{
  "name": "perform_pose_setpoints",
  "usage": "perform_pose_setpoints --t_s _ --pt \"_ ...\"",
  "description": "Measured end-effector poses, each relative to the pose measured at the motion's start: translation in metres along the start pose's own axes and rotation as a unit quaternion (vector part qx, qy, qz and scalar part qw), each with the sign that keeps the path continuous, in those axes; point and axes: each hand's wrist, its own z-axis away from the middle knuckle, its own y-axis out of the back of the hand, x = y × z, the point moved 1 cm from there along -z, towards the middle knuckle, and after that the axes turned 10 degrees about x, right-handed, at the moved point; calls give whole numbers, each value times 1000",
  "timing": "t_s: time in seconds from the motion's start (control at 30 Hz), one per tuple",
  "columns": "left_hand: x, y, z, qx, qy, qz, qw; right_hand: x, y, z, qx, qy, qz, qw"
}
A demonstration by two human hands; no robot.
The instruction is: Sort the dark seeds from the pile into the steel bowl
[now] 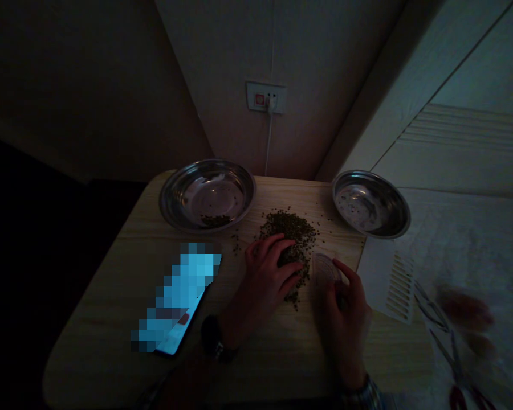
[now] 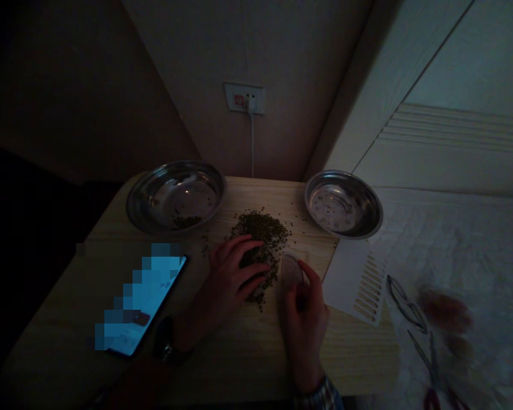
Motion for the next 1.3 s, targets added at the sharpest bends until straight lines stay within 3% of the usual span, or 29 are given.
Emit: perform_pose_setpoints --t_s 0.37,0.77,1.3 --pt "-3 1 -1 42 28 7 999 1 1 1 -23 8 -6 1000" --pt "8 -2 2 -35 -26 -27 999 3 0 2 -10 -10 -32 999" --pt "9 2 -1 -22 -6 -24 999 1 0 1 -24 -10 -19 999"
